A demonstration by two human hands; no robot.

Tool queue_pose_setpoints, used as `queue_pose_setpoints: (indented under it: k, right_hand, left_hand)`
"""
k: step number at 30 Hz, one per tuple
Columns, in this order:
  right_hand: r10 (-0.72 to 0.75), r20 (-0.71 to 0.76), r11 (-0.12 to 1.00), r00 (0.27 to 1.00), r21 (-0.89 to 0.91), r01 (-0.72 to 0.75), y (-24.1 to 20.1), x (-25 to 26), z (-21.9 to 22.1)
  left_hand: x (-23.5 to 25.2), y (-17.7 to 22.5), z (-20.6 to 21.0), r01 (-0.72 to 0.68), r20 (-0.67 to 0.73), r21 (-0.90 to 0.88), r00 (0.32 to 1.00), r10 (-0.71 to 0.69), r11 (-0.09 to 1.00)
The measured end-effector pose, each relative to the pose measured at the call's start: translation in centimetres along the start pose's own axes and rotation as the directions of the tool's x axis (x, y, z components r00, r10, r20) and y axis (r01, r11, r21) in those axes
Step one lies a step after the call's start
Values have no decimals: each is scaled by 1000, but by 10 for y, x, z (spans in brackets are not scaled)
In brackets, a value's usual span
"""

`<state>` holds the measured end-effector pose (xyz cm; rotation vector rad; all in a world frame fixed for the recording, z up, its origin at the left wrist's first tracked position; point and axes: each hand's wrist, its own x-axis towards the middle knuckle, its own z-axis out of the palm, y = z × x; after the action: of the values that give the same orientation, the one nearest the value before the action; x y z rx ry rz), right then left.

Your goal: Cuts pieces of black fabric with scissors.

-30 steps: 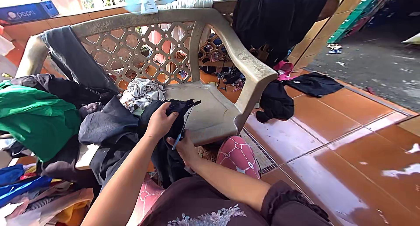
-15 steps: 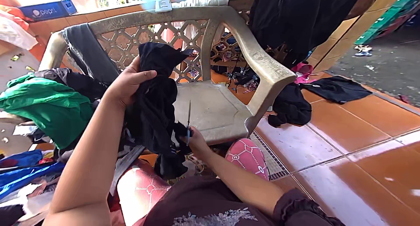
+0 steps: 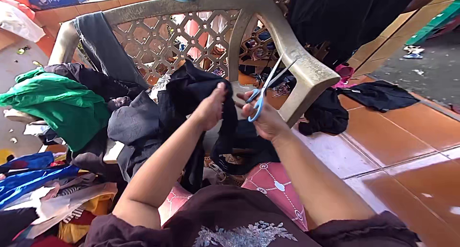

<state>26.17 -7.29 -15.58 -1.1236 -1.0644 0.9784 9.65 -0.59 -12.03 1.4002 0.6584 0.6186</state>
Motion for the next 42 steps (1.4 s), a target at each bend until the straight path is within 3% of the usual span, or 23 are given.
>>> queue_pose_setpoints:
  k: [2,3,5,8,12,14,15,17,18,20,22,24,27,30,33,36,39,42]
  right_hand:
    - [46,-109,994,993,105,-35,28,-3,11]
    - [91,-190,985,977,159,-61,36,-4,9]
    - [218,-309,964,926,216,-155,39,-3,-8]
    - [243,-359,968,901,146,-202,31,-1,-43]
    - [172,-341,967,924,-121,-225,13,14,-72]
    - [130,-344,957,930,-202,-209,2,26,-82]
    - [106,-351,954,930,-227,-194,-5,32,-86]
    - [43,-372,950,927,-273,-153,-19,44,-90]
    - [14,-381,948,924,-289,-133,-28,49,-89]
    - [-35,-397,935,917,-338,-111,-45,56,-87]
    - [-90,-397,891,913,-442,-105,-60,65,-90]
    - [-146,-384,821,912,-562,-105,-73,74,-102]
    - [-206,-384,747,900,-656,-109,-101,77,-114]
    - [-294,-384,714,875,-697,-65,-138,68,-123]
    - [-415,-369,685,832,-729,19,-175,48,-137]
    - [-519,-317,637,794,-763,111,-203,25,-145]
    - [-484,-344,645,804,-762,62,-208,24,-134]
    - [-343,-404,602,848,-788,-132,-180,51,-121]
  left_hand:
    - [8,-4,12,-47,172,401,985,-25,915]
    - [9,-3,9,-86,171,600,985,-22,795]
    - [7,-14,-10,-33,22,838,999,25,544]
    - [2,-58,-59,259,-279,922,960,29,288]
    - [-25,-107,-125,356,-358,934,920,162,42]
    - [-39,-108,-140,310,-335,942,836,434,129]
    - [-42,-103,-142,291,-388,921,736,555,259]
    - [-45,-79,-142,323,-640,754,561,526,572]
    - [-45,-71,-146,303,-727,643,530,436,704]
    - [-44,-71,-153,299,-779,413,606,163,860]
    - [-45,-62,-160,305,-712,285,702,-13,909]
    - [-51,-31,-171,176,-622,208,783,-9,962]
    - [-70,39,-175,-102,-481,45,870,111,994]
    - [-96,105,-151,-188,-287,77,936,203,979]
    - [-115,147,-127,-187,-138,293,962,235,938]
    - [-122,166,-111,-197,-95,306,967,236,931]
    - [-92,157,-109,-128,-260,217,948,183,968]
    - [-18,108,-133,-148,-536,151,819,207,977]
